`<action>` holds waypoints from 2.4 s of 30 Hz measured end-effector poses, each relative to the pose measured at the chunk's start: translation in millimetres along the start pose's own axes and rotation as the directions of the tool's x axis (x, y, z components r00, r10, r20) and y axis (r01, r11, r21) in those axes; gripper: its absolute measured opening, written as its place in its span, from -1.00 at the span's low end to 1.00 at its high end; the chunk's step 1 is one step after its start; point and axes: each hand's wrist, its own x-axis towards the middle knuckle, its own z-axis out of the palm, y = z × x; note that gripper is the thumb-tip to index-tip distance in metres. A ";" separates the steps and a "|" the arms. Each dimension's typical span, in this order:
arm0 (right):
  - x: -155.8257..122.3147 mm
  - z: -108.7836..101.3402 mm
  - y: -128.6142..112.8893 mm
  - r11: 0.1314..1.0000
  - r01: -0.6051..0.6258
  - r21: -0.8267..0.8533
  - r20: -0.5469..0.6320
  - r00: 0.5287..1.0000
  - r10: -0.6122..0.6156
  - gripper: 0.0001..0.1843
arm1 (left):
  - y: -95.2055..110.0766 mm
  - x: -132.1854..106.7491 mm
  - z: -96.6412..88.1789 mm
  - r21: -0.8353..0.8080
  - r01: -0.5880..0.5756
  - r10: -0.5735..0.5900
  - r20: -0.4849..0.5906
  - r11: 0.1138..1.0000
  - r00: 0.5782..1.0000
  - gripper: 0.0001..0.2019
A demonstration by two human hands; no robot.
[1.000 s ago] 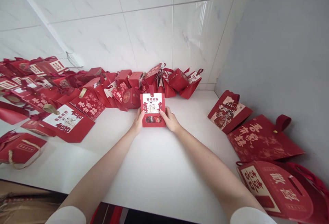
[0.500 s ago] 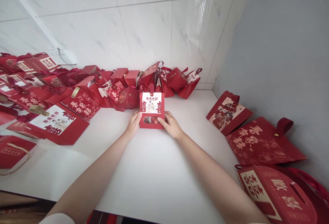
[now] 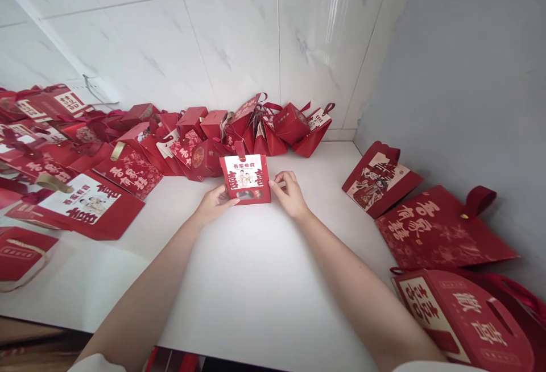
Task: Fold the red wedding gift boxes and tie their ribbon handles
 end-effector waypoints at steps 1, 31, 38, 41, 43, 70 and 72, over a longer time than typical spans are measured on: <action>1.2 -3.3 1.0 0.998 -0.030 0.052 0.040 0.999 0.028 -0.65 | -0.4 0.5 1.2 -0.040 0.012 -0.013 -0.015 0.999 1.000 -0.64; 6.8 -13.3 18.4 0.962 -0.175 0.209 0.377 0.922 0.086 -0.65 | -13.8 0.9 -4.9 -0.174 0.206 -0.192 0.096 0.963 0.977 -0.65; 7.2 -14.1 22.1 0.966 -0.169 0.195 0.377 0.922 0.086 -0.67 | -18.9 2.4 -5.2 -0.158 0.210 -0.192 0.124 0.965 0.974 -0.65; 5.5 -12.2 21.5 0.970 -0.168 0.178 0.408 0.909 0.083 -0.66 | -20.0 2.8 -4.4 -0.162 0.205 -0.185 0.131 0.965 0.974 -0.66; 4.2 -11.0 20.0 0.970 -0.175 0.172 0.419 0.904 0.089 -0.64 | -18.5 2.6 -2.8 -0.158 0.193 -0.173 0.132 0.968 0.976 -0.67; 8.2 -20.7 1.7 0.867 -0.258 0.426 0.368 0.925 0.095 -0.72 | 15.5 4.0 12.4 -0.459 0.107 -0.097 0.047 0.882 0.994 -0.64; 8.7 -21.6 2.5 0.870 -0.254 0.422 0.378 0.922 0.086 -0.73 | 18.6 4.1 12.7 -0.474 0.100 -0.098 0.029 0.875 0.995 -0.67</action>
